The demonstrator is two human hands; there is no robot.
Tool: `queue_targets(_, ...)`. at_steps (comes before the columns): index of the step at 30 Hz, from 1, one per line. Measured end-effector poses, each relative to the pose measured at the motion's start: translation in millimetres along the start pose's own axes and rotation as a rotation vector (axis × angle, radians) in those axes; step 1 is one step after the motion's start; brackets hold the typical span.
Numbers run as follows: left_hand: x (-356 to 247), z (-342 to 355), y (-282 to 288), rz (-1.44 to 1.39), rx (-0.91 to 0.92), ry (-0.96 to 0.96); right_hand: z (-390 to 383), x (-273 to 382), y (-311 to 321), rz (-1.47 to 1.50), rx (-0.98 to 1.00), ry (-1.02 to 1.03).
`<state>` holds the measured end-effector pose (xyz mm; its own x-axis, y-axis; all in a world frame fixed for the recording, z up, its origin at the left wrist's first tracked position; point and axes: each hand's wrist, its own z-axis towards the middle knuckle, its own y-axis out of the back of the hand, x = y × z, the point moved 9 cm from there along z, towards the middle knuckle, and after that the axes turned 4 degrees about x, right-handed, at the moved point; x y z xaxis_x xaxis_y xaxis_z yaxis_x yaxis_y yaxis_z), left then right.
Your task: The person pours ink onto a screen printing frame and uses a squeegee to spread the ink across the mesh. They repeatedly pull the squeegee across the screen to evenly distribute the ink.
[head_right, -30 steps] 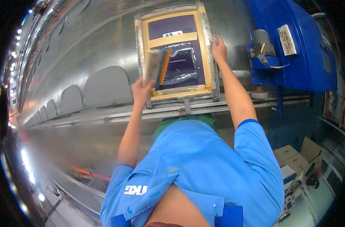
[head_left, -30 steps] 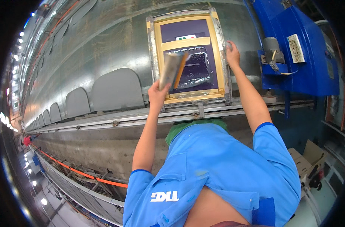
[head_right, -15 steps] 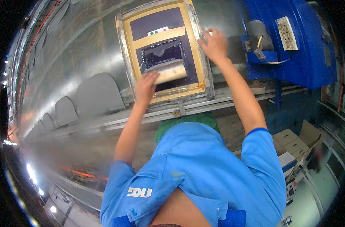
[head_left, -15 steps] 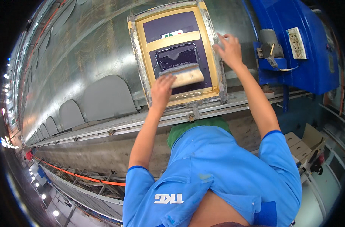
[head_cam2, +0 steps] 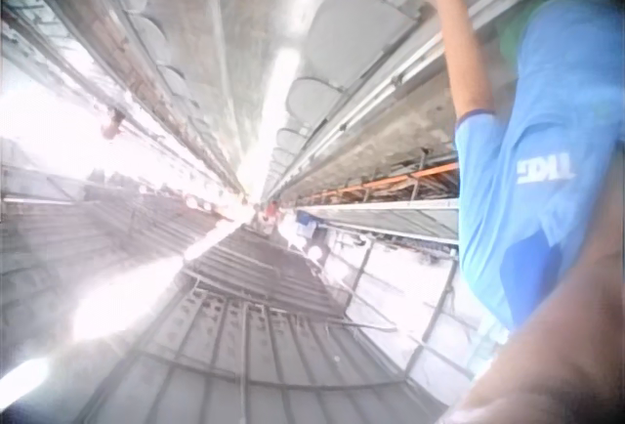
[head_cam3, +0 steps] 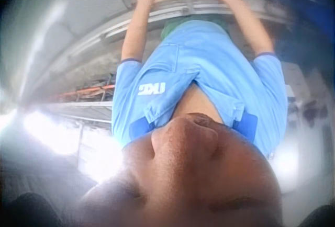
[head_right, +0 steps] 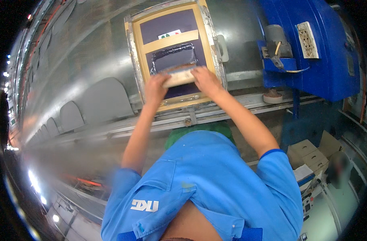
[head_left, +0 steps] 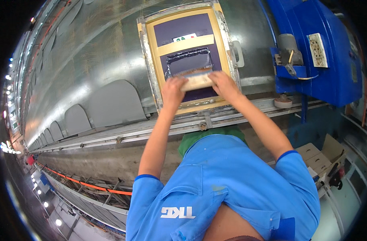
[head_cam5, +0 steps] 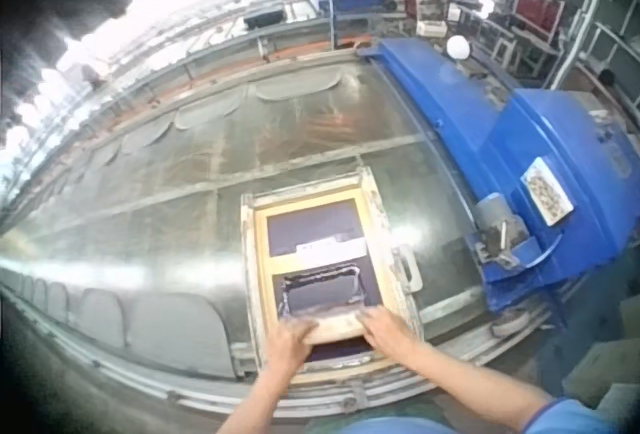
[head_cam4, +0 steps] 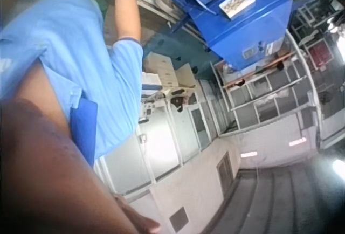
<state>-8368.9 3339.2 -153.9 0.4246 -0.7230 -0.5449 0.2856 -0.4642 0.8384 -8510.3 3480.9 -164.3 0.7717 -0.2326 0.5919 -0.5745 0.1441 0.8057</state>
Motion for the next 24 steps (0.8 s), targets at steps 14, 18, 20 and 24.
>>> queue_targets(14,-23.2,-64.5,-8.5,0.042,-0.016,-0.062,46.5,-168.2,64.4,0.328,-0.511,-0.488)
queue_targets(18,-25.3,-76.9,-10.2,0.019,-0.066,-0.052,58.1,-167.8,75.8,0.296,-0.582,-0.504)
queue_targets(20,-21.9,-83.5,-12.3,-0.001,-0.042,0.002,59.5,-146.1,95.9,0.274,-0.621,-0.431)
queue_targets(24,-9.6,-103.1,13.6,-0.059,-0.138,-0.019,72.0,-111.1,93.1,0.34,-0.527,-0.565)
